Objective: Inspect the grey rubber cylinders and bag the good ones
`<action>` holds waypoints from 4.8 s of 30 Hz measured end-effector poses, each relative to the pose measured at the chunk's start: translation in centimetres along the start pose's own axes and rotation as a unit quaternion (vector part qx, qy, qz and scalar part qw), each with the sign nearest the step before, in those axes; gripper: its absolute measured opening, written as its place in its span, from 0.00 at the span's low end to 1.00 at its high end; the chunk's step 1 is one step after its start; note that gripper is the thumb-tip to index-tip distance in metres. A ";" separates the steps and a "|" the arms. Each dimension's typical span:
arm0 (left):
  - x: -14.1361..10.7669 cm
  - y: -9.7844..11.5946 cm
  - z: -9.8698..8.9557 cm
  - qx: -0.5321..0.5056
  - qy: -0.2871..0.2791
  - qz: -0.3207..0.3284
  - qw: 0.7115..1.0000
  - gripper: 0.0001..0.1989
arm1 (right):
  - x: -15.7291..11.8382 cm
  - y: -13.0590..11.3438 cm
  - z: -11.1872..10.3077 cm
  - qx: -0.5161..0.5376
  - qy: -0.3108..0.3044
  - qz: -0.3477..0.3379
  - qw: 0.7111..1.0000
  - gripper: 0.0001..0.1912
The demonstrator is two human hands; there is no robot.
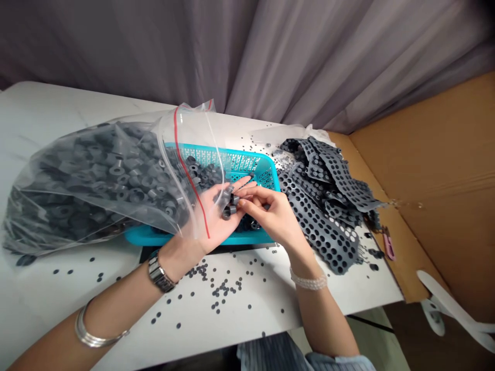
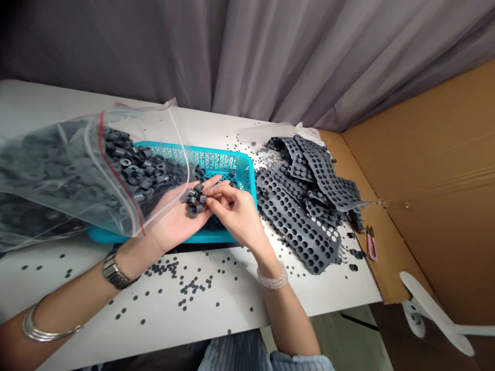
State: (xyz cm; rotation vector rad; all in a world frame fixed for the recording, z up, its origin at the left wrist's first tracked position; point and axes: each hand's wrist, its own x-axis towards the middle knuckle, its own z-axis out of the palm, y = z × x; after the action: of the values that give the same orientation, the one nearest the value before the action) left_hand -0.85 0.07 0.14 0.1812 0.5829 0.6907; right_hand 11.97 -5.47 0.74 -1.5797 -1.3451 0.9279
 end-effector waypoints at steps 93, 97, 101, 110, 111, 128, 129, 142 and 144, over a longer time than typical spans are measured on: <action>-0.4 0.3 0.3 -0.021 -0.038 -0.022 0.999 0.28 | -0.9 -0.5 -1.9 -0.168 -0.048 -0.055 0.983 0.08; -0.4 0.2 0.2 -0.022 -0.053 -0.017 0.998 0.29 | -1.0 -0.7 -2.2 -0.177 -0.066 -0.058 0.980 0.08; -0.1 0.2 -0.1 -0.021 -0.045 -0.015 0.999 0.29 | -1.2 -1.0 -2.1 -0.173 -0.091 -0.069 0.978 0.10; -0.4 0.2 0.4 -0.014 -0.043 -0.019 0.999 0.26 | -0.5 -0.4 -1.1 -0.114 -0.016 -0.052 0.992 0.09; -0.4 0.2 0.4 -0.018 -0.040 -0.017 0.999 0.26 | -0.4 -0.2 -1.0 -0.088 -0.002 -0.042 0.995 0.09; -0.3 -0.1 0.1 -0.097 -0.060 -0.040 0.993 0.29 | 0.2 0.5 -1.4 0.273 0.058 0.108 0.954 0.08; -0.3 -0.1 0.1 -0.103 -0.057 -0.044 0.992 0.29 | 0.3 0.5 -1.6 0.285 0.062 0.107 0.950 0.06; -0.3 -0.2 -0.1 -0.088 -0.091 -0.045 0.991 0.29 | 0.1 0.0 -1.9 0.381 0.025 0.099 0.919 0.23; -0.4 -0.1 0.0 -0.085 -0.090 -0.040 0.992 0.28 | -0.1 -0.1 -1.7 0.322 0.008 0.079 0.944 0.22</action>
State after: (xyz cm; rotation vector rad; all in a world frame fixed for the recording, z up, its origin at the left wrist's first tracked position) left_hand -1.05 -0.30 0.24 0.0604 0.3551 0.6361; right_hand 13.48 -5.77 1.44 -1.1828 -0.7828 1.2887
